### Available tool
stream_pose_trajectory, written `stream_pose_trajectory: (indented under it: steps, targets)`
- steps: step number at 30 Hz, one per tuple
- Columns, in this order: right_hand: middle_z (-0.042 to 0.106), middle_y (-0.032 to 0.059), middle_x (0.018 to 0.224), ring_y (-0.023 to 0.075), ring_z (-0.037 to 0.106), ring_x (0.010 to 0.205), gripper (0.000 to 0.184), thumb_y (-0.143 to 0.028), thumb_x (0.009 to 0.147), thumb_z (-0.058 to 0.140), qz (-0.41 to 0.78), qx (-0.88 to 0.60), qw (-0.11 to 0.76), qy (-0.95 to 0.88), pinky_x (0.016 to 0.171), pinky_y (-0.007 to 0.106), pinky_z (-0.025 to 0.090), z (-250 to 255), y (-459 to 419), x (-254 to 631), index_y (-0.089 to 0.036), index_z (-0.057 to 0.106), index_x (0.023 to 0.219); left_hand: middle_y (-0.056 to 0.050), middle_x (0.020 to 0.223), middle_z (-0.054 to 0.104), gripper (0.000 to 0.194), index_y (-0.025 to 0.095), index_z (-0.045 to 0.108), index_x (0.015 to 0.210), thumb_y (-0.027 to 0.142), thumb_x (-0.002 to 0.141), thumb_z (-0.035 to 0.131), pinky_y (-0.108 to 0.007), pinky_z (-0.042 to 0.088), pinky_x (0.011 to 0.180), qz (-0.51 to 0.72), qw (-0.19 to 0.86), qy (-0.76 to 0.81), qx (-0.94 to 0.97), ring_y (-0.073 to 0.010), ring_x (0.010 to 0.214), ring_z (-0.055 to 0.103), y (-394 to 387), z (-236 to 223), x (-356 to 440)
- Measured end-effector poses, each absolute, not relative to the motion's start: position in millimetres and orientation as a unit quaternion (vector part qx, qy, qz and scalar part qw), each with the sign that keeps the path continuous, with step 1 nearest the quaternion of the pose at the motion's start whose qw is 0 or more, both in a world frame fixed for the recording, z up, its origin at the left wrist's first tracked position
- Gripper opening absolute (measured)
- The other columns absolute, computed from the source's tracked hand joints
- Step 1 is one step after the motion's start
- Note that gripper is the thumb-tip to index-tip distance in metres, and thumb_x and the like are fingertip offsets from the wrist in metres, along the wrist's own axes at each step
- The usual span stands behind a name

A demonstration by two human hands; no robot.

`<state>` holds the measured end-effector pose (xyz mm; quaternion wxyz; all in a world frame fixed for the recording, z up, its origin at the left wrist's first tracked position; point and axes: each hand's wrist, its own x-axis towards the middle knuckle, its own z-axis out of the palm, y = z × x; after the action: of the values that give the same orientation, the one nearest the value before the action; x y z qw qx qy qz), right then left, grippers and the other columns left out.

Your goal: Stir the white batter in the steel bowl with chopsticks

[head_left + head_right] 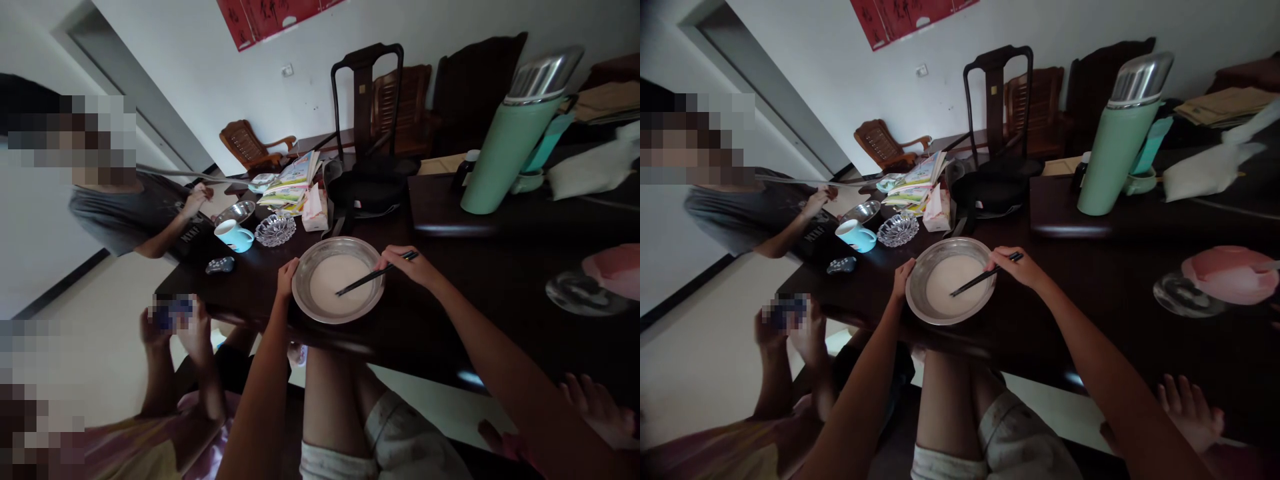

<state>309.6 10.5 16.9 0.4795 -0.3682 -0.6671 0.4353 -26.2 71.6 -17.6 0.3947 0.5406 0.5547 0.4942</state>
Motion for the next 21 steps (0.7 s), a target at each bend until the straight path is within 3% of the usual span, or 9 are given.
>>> stream_pose_trajectory:
  steps: [3,8,10,14,18,21]
  targets:
    - [0.077,0.0057,0.088,0.0229,0.069,0.089,0.039,-0.057,0.088,0.060,0.399,-0.378,0.458,-0.699,0.086,0.038,0.050,16,11,308,-0.023,0.076,0.076,0.004,0.055,0.041,0.047,0.019,0.048,0.053,0.059,0.070,0.067,-0.025,0.033,0.056,0.492,0.392,0.555,0.543,-0.0110,0.060,0.037,71,-18,-27]
    - [0.073,0.0044,0.070,0.0217,0.070,0.074,0.049,-0.061,0.088,0.057,0.417,-0.391,0.537,-0.621,0.080,0.037,0.052,18,13,317,-0.022,0.070,0.062,0.004,0.057,0.043,0.048,0.018,0.052,0.056,0.062,0.069,0.066,-0.025,0.032,0.056,0.487,0.396,0.556,0.545,-0.0110,0.060,0.037,73,-21,-28]
    - [0.072,0.0041,0.067,0.0212,0.069,0.071,0.051,-0.062,0.089,0.055,0.438,-0.373,0.518,-0.633,0.077,0.036,0.052,18,12,314,-0.022,0.069,0.061,0.004,0.057,0.044,0.048,0.017,0.053,0.057,0.062,0.068,0.067,-0.025,0.032,0.057,0.486,0.396,0.557,0.545,-0.0111,0.060,0.038,74,-22,-29]
    - [0.077,0.0048,0.081,0.0221,0.066,0.083,0.041,-0.058,0.089,0.059,0.390,-0.371,0.466,-0.702,0.082,0.037,0.049,17,11,308,-0.024,0.075,0.072,0.003,0.059,0.048,0.047,0.017,0.057,0.061,0.062,0.068,0.066,-0.025,0.034,0.058,0.486,0.396,0.558,0.544,-0.0125,0.063,0.042,74,-22,-29]
    - [0.074,0.0043,0.074,0.0214,0.067,0.076,0.045,-0.059,0.088,0.059,0.377,-0.402,0.536,-0.640,0.080,0.038,0.050,17,13,317,-0.023,0.072,0.065,0.002,0.060,0.050,0.048,0.017,0.059,0.062,0.063,0.067,0.066,-0.025,0.037,0.059,0.488,0.397,0.554,0.545,-0.0128,0.064,0.044,73,-22,-28]
    - [0.072,0.0046,0.067,0.0206,0.067,0.070,0.051,-0.060,0.091,0.054,0.423,-0.380,0.527,-0.632,0.076,0.037,0.051,17,12,315,-0.022,0.069,0.061,0.002,0.059,0.049,0.049,0.017,0.058,0.060,0.064,0.066,0.067,-0.025,0.037,0.060,0.490,0.394,0.554,0.546,-0.0125,0.063,0.043,73,-21,-27]
